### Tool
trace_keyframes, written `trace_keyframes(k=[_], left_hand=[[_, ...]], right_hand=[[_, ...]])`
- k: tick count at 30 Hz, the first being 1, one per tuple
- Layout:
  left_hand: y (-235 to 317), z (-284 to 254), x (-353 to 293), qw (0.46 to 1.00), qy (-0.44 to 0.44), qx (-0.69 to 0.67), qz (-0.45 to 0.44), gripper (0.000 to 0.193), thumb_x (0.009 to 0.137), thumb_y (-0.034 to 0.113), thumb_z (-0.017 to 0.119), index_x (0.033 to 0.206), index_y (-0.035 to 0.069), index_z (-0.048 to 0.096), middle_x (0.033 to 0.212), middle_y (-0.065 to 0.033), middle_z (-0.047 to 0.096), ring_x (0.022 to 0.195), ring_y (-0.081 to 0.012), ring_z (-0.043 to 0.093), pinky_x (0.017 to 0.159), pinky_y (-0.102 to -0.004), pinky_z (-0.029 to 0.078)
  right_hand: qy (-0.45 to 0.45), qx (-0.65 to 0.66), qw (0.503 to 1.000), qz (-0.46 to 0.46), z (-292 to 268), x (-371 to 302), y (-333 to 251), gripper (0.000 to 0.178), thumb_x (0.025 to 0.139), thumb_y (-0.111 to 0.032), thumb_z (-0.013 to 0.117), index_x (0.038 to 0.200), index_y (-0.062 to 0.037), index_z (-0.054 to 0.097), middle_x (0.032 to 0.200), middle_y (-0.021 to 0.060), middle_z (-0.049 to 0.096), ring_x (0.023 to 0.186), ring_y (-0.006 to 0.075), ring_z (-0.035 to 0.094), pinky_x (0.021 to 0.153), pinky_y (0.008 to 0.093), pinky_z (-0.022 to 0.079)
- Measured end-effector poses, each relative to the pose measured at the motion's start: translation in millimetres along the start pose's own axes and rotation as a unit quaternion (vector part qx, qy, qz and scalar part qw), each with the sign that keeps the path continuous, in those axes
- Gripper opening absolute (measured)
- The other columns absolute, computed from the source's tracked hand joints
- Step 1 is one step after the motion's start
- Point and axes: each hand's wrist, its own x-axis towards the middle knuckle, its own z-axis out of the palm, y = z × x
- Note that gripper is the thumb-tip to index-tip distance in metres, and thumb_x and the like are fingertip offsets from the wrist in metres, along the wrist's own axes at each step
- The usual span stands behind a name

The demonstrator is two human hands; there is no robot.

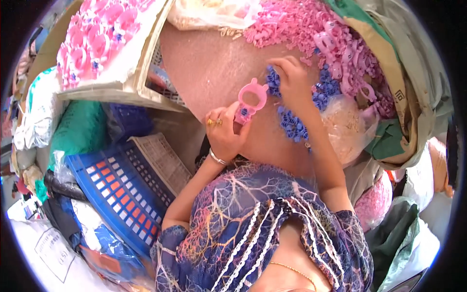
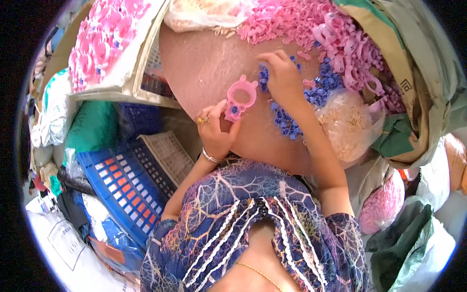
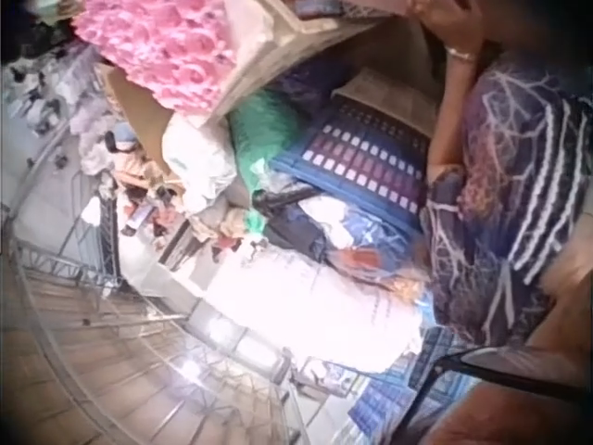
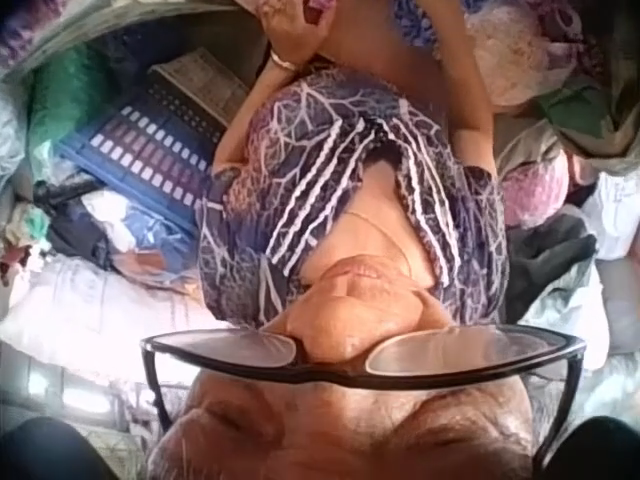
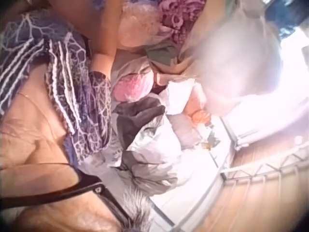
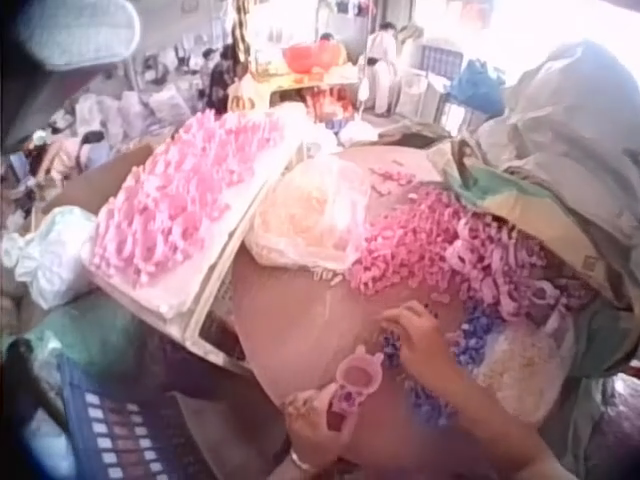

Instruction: Assembling small plastic toy components by hand in a workshop environment.

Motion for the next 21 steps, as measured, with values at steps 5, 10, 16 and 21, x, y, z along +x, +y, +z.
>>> trace_keyframes(k=[5,10,16,21], left_hand=[[-3.4,-0.1,-4.7,1.000,-0.010,-0.011,-0.016,0.068,0.065,0.013,0.087,0.125,0.003,0.056,0.097,-0.0067,0.072,0.095,-0.0260,0.061,0.088,-0.0401,0.043],[-3.0,-0.4,-5.0,0.999,0.003,-0.040,0.005,0.068,0.065,0.012,0.087,0.125,0.004,0.055,0.099,-0.0068,0.072,0.096,-0.0254,0.061,0.089,-0.0400,0.043],[-2.1,0.0,-5.4,0.999,0.012,-0.039,0.007,0.059,0.065,0.017,0.086,0.117,0.004,0.062,0.098,-0.0050,0.068,0.090,-0.0236,0.062,0.086,-0.0409,0.043],[-3.6,1.2,-6.7,0.999,0.017,-0.032,0.017,0.057,0.065,0.018,0.085,0.116,0.004,0.063,0.098,-0.0055,0.066,0.088,-0.0239,0.062,0.085,-0.0409,0.044]], right_hand=[[-0.017,0.261,0.933,0.249,-10.4,-46.0,-40.4,0.010,0.093,0.001,0.063,0.099,-0.0017,0.070,0.093,0.0021,0.068,0.082,0.0094,0.062,0.074,0.0236,0.049],[0.030,0.070,0.997,0.019,3.2,-64.8,-53.6,0.012,0.080,-0.008,0.076,0.092,-0.0085,0.073,0.089,0.0013,0.069,0.086,0.0160,0.062,0.080,0.0310,0.045],[0.050,-0.074,0.993,-0.071,17.5,-71.3,-53.5,0.014,0.075,-0.021,0.079,0.086,-0.0165,0.073,0.088,-0.0037,0.068,0.088,0.0184,0.059,0.085,0.0377,0.035],[0.051,-0.089,0.993,-0.060,19.9,-73.0,-55.0,0.014,0.075,-0.021,0.079,0.086,-0.0163,0.073,0.088,-0.0034,0.068,0.089,0.0181,0.059,0.086,0.0380,0.034]])
